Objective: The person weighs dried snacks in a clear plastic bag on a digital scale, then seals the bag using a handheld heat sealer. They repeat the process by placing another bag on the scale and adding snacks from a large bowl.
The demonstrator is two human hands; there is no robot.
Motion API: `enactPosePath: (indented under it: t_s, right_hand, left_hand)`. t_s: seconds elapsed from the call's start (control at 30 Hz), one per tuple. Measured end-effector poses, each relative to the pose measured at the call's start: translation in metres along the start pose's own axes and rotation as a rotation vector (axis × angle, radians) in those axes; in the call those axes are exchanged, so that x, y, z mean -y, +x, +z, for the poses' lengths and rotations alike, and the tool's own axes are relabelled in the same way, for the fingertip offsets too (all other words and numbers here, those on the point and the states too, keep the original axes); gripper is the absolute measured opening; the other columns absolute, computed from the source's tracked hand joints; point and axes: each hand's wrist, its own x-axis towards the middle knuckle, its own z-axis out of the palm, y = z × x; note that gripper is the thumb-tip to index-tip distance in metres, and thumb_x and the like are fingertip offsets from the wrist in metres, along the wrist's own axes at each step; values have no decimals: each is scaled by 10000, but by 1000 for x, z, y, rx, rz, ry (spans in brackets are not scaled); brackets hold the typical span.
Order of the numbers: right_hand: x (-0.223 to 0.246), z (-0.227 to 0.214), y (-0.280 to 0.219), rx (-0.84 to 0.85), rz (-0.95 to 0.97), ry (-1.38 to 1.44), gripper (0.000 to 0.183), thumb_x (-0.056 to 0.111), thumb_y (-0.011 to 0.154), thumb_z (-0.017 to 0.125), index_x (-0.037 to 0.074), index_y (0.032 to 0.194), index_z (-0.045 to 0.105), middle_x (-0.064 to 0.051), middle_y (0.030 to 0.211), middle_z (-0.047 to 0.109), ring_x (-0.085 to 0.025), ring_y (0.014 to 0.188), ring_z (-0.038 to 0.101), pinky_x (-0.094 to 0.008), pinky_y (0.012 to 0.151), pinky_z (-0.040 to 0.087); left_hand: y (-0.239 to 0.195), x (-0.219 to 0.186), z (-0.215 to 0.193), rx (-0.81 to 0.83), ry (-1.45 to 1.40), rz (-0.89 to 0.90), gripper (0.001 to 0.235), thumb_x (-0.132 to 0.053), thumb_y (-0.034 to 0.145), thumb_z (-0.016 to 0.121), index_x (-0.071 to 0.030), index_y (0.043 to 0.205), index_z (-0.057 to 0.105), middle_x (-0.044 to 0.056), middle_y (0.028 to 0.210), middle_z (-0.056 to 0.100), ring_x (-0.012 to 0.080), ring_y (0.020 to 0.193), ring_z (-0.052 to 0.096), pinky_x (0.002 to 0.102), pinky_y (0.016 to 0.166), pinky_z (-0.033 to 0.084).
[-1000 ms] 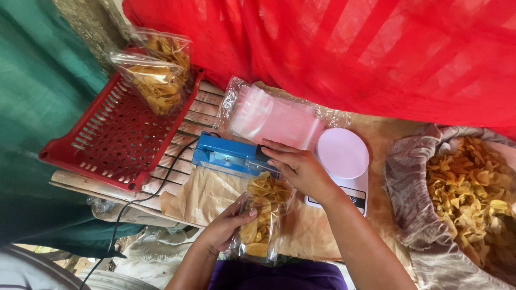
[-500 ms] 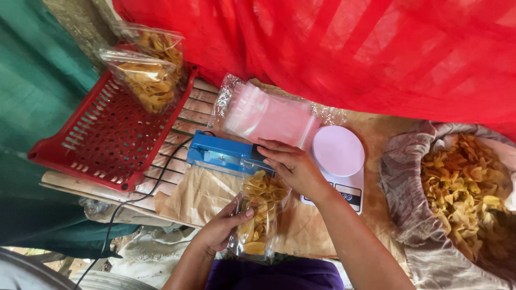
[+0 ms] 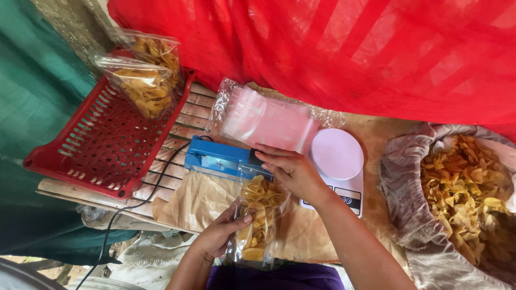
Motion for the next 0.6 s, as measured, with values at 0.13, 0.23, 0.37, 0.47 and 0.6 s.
enactPosePath:
  t_s: [0.13,0.23,0.37,0.47,0.6]
  right_hand:
    - [0,0,0,-13,-9,12,343,64,953,687,99,1294,695,-74,1415,664,-224,1278,670,-314,1040,553]
    - [1,0,-1,-19,-16,20,342,66,955,686,97,1296,693,-76,1415,665,-224,1278,671,-316,1042,554]
    - [1,-1,-1,-17,-32,18,341,69,958,686,91,1298,690,-82,1416,664,-231,1279,672,-320,1042,553]
    - [2,-1,-1,-20,-25,12,339,75,956,687,93,1295,693,-80,1411,670,-233,1266,680,-320,1030,556]
    - [4,-2,-1,-14,-35,1,342,72,956,683,89,1298,689,-87,1406,671,-247,1260,678,-328,1021,555]
  left_hand:
    - [1,0,-1,-28,16,-12,876,-117,887,701,-74,1610,208,151,1432,596,242,1260,612,377,998,545]
    - [0,0,1,-27,2,-15,888,-120,870,706,-80,1606,211,149,1426,591,248,1255,607,387,994,543]
    - [0,1,0,-10,7,12,893,-122,871,715,-57,1608,215,151,1451,574,243,1288,588,377,1025,519]
    - [0,2,0,-28,34,25,894,-124,878,720,-43,1609,211,154,1475,569,237,1319,576,366,1054,496]
    - [0,1,2,-32,28,22,905,-126,875,721,-48,1609,197,157,1478,560,236,1309,578,363,1046,503]
